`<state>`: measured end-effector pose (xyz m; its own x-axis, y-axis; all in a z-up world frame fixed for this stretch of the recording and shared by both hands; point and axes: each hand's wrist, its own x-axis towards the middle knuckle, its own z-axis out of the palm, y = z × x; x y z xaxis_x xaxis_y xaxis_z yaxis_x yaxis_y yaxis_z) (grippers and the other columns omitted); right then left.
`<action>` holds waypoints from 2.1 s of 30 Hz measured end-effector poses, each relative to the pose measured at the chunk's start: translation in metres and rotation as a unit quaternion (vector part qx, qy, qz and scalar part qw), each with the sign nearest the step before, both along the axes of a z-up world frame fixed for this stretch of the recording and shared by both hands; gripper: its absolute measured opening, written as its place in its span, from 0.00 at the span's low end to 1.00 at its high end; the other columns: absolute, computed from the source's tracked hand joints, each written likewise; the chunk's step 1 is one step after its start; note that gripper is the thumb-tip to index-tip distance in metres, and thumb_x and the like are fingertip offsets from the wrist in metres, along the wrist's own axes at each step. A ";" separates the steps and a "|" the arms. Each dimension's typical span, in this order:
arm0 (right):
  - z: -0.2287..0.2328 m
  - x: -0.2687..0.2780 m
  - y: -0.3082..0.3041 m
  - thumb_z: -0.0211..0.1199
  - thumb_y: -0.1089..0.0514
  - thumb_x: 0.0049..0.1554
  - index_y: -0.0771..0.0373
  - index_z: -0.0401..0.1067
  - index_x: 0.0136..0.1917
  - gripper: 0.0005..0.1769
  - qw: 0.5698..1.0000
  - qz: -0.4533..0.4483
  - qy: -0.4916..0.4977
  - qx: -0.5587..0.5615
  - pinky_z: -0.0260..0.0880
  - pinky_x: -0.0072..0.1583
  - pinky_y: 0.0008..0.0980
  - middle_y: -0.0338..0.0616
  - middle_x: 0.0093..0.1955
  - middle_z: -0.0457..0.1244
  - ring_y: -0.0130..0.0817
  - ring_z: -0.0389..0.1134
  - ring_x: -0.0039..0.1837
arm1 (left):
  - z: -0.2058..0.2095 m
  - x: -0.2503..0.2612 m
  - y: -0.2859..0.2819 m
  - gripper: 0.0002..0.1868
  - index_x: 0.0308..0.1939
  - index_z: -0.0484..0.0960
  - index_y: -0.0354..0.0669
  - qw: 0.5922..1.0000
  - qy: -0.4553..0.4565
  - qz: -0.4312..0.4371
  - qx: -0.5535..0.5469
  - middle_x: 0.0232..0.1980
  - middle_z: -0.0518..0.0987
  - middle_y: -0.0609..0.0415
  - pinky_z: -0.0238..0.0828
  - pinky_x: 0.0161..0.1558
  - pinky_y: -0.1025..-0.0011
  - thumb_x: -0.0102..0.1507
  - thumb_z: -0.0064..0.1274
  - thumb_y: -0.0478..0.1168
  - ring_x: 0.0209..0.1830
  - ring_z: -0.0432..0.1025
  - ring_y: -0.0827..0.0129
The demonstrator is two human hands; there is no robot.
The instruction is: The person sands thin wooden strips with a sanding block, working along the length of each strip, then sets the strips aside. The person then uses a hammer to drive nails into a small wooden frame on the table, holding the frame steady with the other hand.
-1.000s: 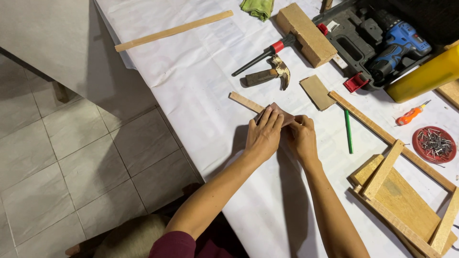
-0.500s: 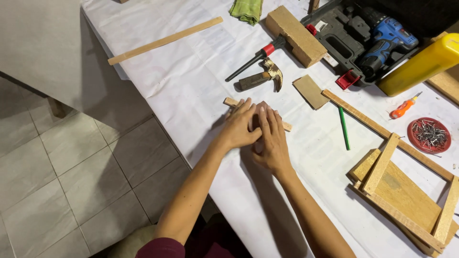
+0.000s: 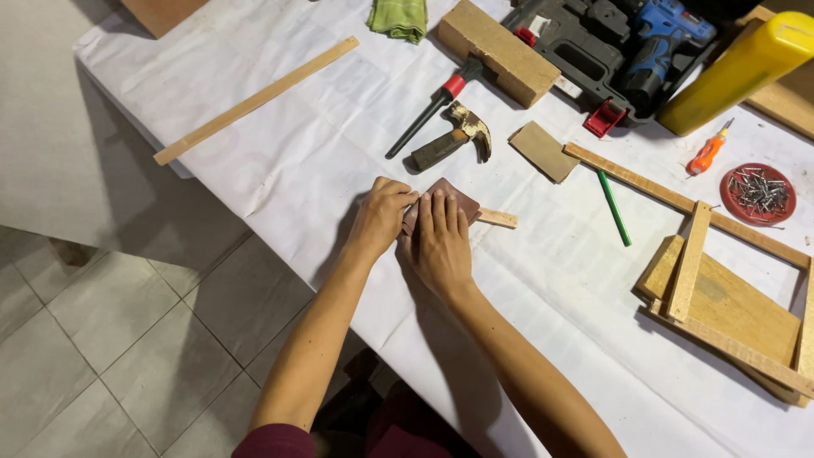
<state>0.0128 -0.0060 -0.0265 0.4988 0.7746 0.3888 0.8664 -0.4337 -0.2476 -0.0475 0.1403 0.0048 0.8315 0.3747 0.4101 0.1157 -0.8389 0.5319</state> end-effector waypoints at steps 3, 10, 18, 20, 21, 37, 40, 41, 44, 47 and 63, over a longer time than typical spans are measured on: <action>-0.002 0.000 -0.001 0.58 0.45 0.59 0.67 0.57 0.78 0.40 0.997 -0.026 -0.064 -0.047 0.48 0.75 0.62 0.62 0.77 0.54 0.58 0.53 0.79 | 0.009 0.002 0.001 0.13 0.44 0.89 0.40 1.000 0.014 -0.009 0.014 0.47 0.83 0.52 0.75 0.49 0.62 0.59 0.55 0.27 0.50 0.73 0.56; 0.013 0.032 -0.054 0.55 0.44 0.59 0.62 0.56 0.80 0.40 0.991 -0.060 -0.049 -0.111 0.43 0.74 0.71 0.56 0.80 0.52 0.56 0.52 0.80 | 0.008 0.002 0.002 0.06 0.41 0.88 0.38 1.000 0.007 -0.015 0.026 0.43 0.81 0.53 0.76 0.48 0.63 0.65 0.57 0.32 0.49 0.73 0.59; 0.033 0.030 -0.053 0.48 0.48 0.65 0.53 0.53 0.82 0.34 0.989 -0.071 0.104 -0.076 0.38 0.74 0.73 0.56 0.83 0.47 0.66 0.42 0.82 | 0.005 0.001 0.004 0.08 0.42 0.88 0.39 1.000 -0.001 -0.015 0.021 0.43 0.81 0.53 0.75 0.49 0.63 0.65 0.54 0.31 0.49 0.73 0.59; 0.026 0.010 -0.028 0.50 0.49 0.64 0.53 0.54 0.82 0.35 0.992 -0.058 0.086 -0.069 0.38 0.76 0.71 0.56 0.82 0.48 0.65 0.43 0.82 | 0.005 0.000 0.003 0.07 0.42 0.88 0.39 1.000 -0.001 -0.014 0.026 0.43 0.81 0.53 0.75 0.49 0.62 0.65 0.55 0.31 0.49 0.73 0.59; 0.022 0.001 -0.014 0.52 0.49 0.64 0.54 0.54 0.83 0.35 0.995 -0.044 0.068 -0.062 0.38 0.78 0.70 0.56 0.82 0.49 0.64 0.44 0.83 | 0.005 0.001 0.004 0.06 0.41 0.88 0.39 0.999 -0.001 -0.012 0.032 0.43 0.81 0.53 0.75 0.49 0.62 0.66 0.55 0.32 0.49 0.74 0.59; 0.006 0.043 -0.076 0.64 0.51 0.59 0.57 0.57 0.80 0.39 0.988 -0.100 -0.043 -0.106 0.46 0.75 0.69 0.50 0.78 0.57 0.58 0.54 0.79 | 0.006 0.001 0.006 0.05 0.39 0.88 0.37 0.999 -0.026 -0.020 0.034 0.41 0.81 0.54 0.75 0.48 0.63 0.64 0.57 0.31 0.48 0.74 0.59; 0.013 0.042 -0.079 0.65 0.55 0.59 0.56 0.56 0.81 0.39 0.987 -0.125 -0.018 -0.101 0.46 0.75 0.68 0.48 0.79 0.57 0.58 0.53 0.80 | 0.004 0.002 0.008 0.05 0.39 0.88 0.37 0.999 -0.003 -0.017 0.027 0.41 0.81 0.54 0.75 0.48 0.64 0.64 0.56 0.31 0.48 0.74 0.60; 0.020 0.036 -0.071 0.65 0.56 0.57 0.56 0.56 0.80 0.41 0.990 -0.116 -0.012 -0.083 0.45 0.75 0.67 0.49 0.80 0.56 0.58 0.52 0.80 | 0.003 0.003 0.009 0.06 0.40 0.88 0.37 0.999 0.003 -0.017 0.027 0.41 0.81 0.54 0.76 0.48 0.64 0.64 0.56 0.31 0.48 0.74 0.60; 0.026 0.009 -0.033 0.64 0.57 0.56 0.59 0.56 0.80 0.41 0.996 -0.074 0.005 -0.045 0.45 0.76 0.67 0.52 0.80 0.55 0.59 0.51 0.80 | 0.001 0.003 0.010 0.06 0.40 0.88 0.38 1.000 0.012 -0.023 0.017 0.41 0.81 0.54 0.76 0.48 0.64 0.65 0.55 0.31 0.48 0.74 0.60; 0.018 -0.013 0.007 0.62 0.56 0.58 0.64 0.56 0.78 0.38 0.998 -0.051 -0.006 -0.030 0.42 0.76 0.68 0.55 0.79 0.55 0.60 0.51 0.79 | 0.001 0.004 0.014 0.06 0.40 0.88 0.37 1.000 0.013 -0.028 0.003 0.43 0.82 0.54 0.76 0.49 0.64 0.64 0.55 0.30 0.49 0.74 0.59; -0.001 0.047 -0.086 0.55 0.60 0.64 0.65 0.59 0.78 0.29 0.989 -0.129 -0.019 -0.070 0.44 0.76 0.67 0.55 0.78 0.57 0.62 0.54 0.78 | 0.003 0.003 0.012 0.07 0.41 0.87 0.35 0.999 0.025 -0.029 0.017 0.43 0.82 0.53 0.76 0.49 0.64 0.64 0.54 0.28 0.49 0.73 0.59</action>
